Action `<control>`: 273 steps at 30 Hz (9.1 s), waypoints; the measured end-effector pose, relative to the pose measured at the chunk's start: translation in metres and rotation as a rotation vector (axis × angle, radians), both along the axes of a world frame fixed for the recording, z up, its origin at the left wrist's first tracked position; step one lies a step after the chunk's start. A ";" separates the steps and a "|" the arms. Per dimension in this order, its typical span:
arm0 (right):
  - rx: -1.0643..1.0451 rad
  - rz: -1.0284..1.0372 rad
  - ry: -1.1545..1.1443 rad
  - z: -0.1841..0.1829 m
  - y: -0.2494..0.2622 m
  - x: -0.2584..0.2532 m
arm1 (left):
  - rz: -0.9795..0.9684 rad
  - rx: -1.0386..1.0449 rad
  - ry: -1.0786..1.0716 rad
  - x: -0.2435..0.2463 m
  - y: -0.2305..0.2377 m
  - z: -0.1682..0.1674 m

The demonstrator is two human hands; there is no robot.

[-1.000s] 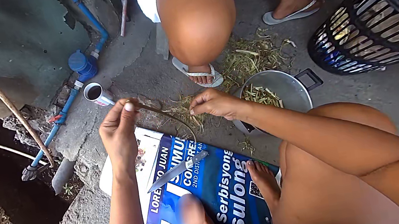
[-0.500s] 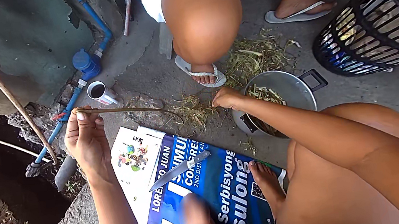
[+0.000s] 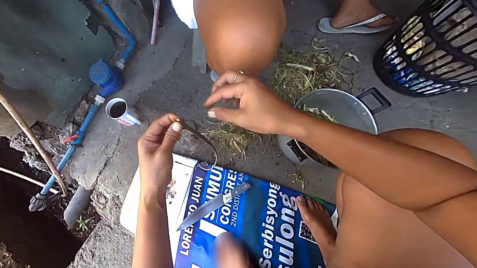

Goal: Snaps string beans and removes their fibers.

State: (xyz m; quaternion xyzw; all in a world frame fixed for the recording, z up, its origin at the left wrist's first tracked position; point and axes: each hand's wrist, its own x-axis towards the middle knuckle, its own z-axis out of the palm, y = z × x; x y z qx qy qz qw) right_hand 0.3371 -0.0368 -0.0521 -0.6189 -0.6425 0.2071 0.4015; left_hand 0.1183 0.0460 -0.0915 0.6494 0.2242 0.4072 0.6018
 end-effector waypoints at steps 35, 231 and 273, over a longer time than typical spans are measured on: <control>-0.063 0.168 -0.009 -0.007 -0.017 -0.007 | -0.124 -0.045 0.059 0.004 -0.003 0.006; -0.073 -0.010 -0.219 -0.027 0.006 0.008 | 0.352 0.281 0.092 -0.019 0.013 -0.010; -0.065 0.043 0.260 -0.005 -0.008 -0.010 | 0.101 0.353 0.234 0.003 -0.017 0.010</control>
